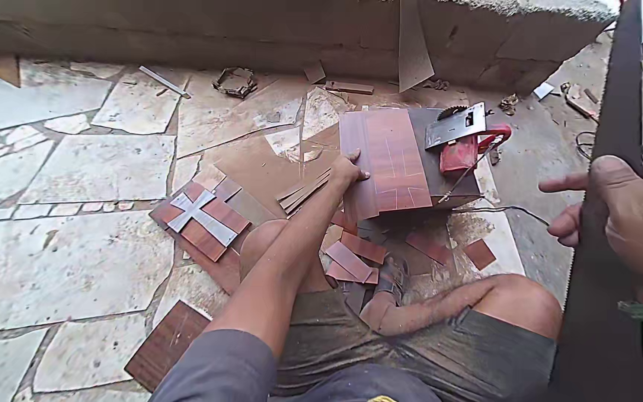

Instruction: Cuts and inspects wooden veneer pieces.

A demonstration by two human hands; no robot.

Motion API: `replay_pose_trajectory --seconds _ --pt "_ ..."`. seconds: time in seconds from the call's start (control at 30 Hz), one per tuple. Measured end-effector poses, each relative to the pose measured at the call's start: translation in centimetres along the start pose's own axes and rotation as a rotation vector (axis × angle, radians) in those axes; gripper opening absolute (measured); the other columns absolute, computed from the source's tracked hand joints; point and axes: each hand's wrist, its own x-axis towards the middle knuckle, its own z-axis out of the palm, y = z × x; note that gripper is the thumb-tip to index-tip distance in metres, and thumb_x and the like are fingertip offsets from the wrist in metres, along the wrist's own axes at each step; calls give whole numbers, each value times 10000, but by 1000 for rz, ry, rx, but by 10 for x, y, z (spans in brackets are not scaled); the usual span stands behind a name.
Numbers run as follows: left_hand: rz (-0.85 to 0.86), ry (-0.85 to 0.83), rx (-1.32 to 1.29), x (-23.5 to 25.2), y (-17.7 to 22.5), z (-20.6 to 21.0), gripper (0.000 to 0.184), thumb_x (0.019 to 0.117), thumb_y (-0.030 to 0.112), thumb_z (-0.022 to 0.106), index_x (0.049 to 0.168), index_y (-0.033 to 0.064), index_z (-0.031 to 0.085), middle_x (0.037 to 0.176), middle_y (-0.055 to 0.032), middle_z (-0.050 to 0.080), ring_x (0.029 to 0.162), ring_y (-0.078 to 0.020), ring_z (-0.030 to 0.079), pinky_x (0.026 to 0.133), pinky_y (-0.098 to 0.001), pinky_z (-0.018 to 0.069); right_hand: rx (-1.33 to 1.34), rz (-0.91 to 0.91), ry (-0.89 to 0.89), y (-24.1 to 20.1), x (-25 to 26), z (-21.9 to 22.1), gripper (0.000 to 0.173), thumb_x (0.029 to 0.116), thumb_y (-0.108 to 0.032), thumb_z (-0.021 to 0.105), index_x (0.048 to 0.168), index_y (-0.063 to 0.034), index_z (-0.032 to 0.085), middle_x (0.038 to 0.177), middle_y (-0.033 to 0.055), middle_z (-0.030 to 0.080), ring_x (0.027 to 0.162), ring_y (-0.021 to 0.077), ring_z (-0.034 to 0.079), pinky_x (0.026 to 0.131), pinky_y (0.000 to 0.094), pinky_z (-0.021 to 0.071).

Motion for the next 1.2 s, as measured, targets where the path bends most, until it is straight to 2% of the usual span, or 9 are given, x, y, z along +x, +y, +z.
replay_pose_trajectory --seconds 0.03,0.13,0.2,0.3,0.4,0.67,0.77,0.87,1.2 --pt "-6 -2 4 -3 1 0 879 733 357 915 1516 413 519 1433 -114 621 1270 -335 621 1017 -618 511 25 -20 -29 -11 14 27 662 1127 -224 344 1648 -418 -16 830 102 689 449 212 633 408 373 589" --pt "-11 -38 17 -10 6 -6 878 746 365 887 1534 389 502 1470 -83 602 1331 -289 590 1085 -555 489 -34 45 -247 -17 51 94 629 1138 -194 319 1661 -371 18 806 124 705 480 205 654 447 348 589" --pt "6 -29 7 -8 8 -8 912 736 353 881 1551 398 475 1509 -56 570 1354 -268 572 1098 -542 487 -194 150 -394 -17 80 137 621 1130 -202 287 1660 -364 6 822 116 676 517 204 653 482 362 582" --pt "-20 -29 -8 -9 6 -6 917 735 349 893 1546 422 472 1500 -60 574 1322 -275 597 1068 -548 510 -413 266 -604 -1 118 197 731 1074 -145 330 1652 -375 -55 888 143 677 584 221 687 533 392 598" --pt "-29 -33 -17 -8 7 -6 915 738 333 891 1546 425 471 1498 -56 576 1323 -276 595 1066 -544 513 -471 310 -660 18 147 233 787 1030 -114 387 1657 -346 -29 929 151 694 610 225 703 555 394 606" --pt "-51 -44 -44 -4 5 -5 928 709 330 914 1530 432 492 1463 -57 605 1294 -281 614 1043 -551 527 -536 242 -639 33 165 281 805 1019 -105 420 1662 -295 -26 1062 192 683 753 274 727 662 447 618" --pt "-44 -40 -53 -1 1 -2 920 706 330 907 1523 437 500 1475 -26 601 1300 -259 615 1049 -542 526 -551 232 -636 35 169 287 804 1012 -106 428 1661 -300 -5 1039 178 686 738 266 725 659 445 620" --pt "-47 -49 -58 -4 4 -5 913 709 315 903 1520 442 502 1466 -48 603 1289 -269 619 1035 -540 534 -543 236 -647 32 172 290 789 1022 -117 421 1660 -309 -1 1017 174 686 721 265 722 640 440 618" --pt "-45 -77 -52 -4 2 -6 918 721 332 889 1533 449 479 1465 -37 605 1280 -274 627 1021 -555 542 -563 249 -656 27 174 298 811 1029 -116 412 1654 -309 -67 997 161 688 710 245 723 639 429 618"
